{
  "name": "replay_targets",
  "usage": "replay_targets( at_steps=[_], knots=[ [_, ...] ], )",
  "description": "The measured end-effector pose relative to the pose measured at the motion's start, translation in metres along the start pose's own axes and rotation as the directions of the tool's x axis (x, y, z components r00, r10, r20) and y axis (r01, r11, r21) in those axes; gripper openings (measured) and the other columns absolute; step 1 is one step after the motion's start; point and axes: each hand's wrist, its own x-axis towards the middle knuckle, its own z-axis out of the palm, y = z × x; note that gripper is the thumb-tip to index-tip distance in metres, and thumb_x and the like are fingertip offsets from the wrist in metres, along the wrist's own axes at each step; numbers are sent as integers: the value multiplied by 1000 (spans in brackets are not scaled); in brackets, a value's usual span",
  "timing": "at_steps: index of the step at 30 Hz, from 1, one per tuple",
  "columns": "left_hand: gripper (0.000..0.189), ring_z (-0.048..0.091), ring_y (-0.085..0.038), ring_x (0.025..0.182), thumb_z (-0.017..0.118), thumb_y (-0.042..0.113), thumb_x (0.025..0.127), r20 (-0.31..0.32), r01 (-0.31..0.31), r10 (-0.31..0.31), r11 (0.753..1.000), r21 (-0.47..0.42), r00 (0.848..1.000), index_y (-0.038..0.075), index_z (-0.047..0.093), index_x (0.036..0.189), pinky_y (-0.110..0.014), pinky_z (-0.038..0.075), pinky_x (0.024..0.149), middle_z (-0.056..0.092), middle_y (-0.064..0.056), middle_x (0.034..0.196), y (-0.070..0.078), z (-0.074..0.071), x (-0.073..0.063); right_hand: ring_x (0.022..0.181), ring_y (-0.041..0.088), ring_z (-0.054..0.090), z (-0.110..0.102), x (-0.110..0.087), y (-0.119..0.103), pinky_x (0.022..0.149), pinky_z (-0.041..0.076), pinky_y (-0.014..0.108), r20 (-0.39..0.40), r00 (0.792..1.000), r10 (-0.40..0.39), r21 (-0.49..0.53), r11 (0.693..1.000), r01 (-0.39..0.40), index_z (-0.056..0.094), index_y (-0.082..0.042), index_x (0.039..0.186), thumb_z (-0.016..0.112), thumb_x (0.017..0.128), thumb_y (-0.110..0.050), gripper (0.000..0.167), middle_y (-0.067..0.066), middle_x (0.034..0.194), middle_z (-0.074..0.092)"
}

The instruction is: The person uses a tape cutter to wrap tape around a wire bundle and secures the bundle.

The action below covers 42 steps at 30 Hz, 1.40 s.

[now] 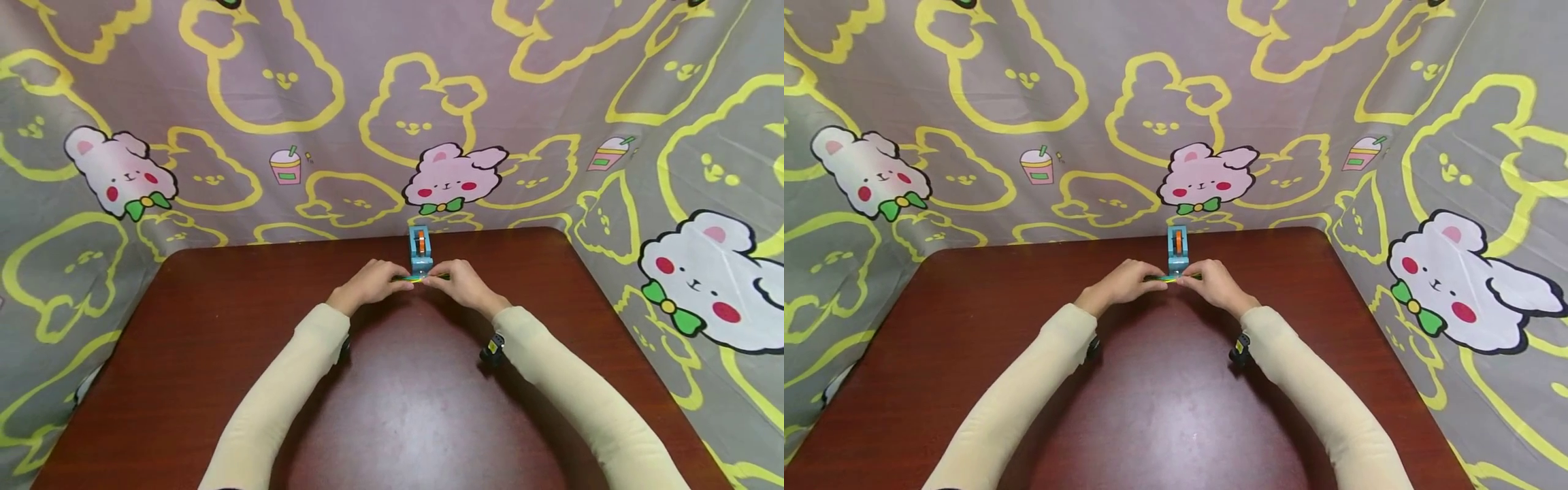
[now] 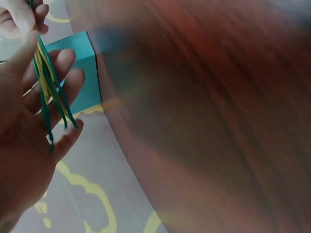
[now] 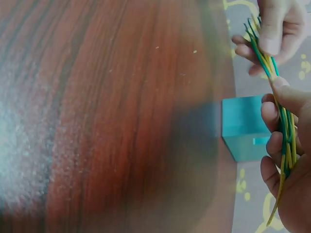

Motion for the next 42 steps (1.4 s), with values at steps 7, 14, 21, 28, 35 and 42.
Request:
replay_targets(
  at_steps=[7, 14, 21, 28, 35, 42],
  knots=[
    [27, 55, -11, 70, 58, 28, 104, -30, -134, 137, 987, 84, 990, 10, 75, 94, -31, 46, 71, 66, -3, 74, 2, 0, -11, 82, 17, 61, -4, -8, -3, 71, 50, 34, 12, 1000, -19, 42, 999, 18, 79, -6, 99, 73, 95, -19, 15, 4, 92, 75],
    [22, 63, -14, 85, 60, 23, 103, -116, -169, 188, 973, 157, 975, 10, 77, 105, -35, 50, 84, 70, 0, 93, 5, 4, -16, 85, 15, 65, -5, -12, -6, 75, 54, 36, -46, 995, -86, 1, 996, 87, 79, -7, 100, 75, 93, -19, 14, 2, 94, 74],
    [23, 66, -16, 94, 59, 25, 104, -165, -144, 177, 971, 191, 970, 12, 77, 111, -35, 51, 89, 70, 1, 99, 6, 3, -17, 92, 22, 66, -3, -21, -10, 99, 33, 52, -202, 939, -278, -306, 929, 209, 72, -6, 117, 84, 84, -23, 39, 7, 104, 73],
    [23, 66, -17, 99, 59, 25, 103, -174, -133, 160, 979, 158, 972, 12, 77, 111, -36, 51, 91, 72, 1, 103, 6, 0, -18, 99, 29, 61, 6, -21, -19, 99, 32, 61, -248, 813, -526, -522, 780, 345, 66, -7, 105, 86, 80, -16, 34, 9, 102, 65],
    [24, 67, -17, 98, 60, 25, 103, -152, -145, 164, 981, 131, 975, 11, 78, 109, -36, 51, 90, 73, 1, 103, 10, 2, -17, 88, 27, 62, 14, -17, -16, 94, 37, 57, -233, 801, -552, -535, 760, 369, 65, -7, 99, 87, 78, -10, 30, 7, 92, 63],
    [24, 66, -16, 95, 60, 26, 103, -145, -144, 166, 978, 151, 975, 11, 78, 110, -35, 51, 88, 72, 2, 102, 11, 1, -20, 83, 25, 65, 13, -14, -17, 91, 40, 52, -187, 823, -536, -539, 757, 371, 73, -5, 97, 88, 77, -10, 25, 7, 88, 68]
  ],
)
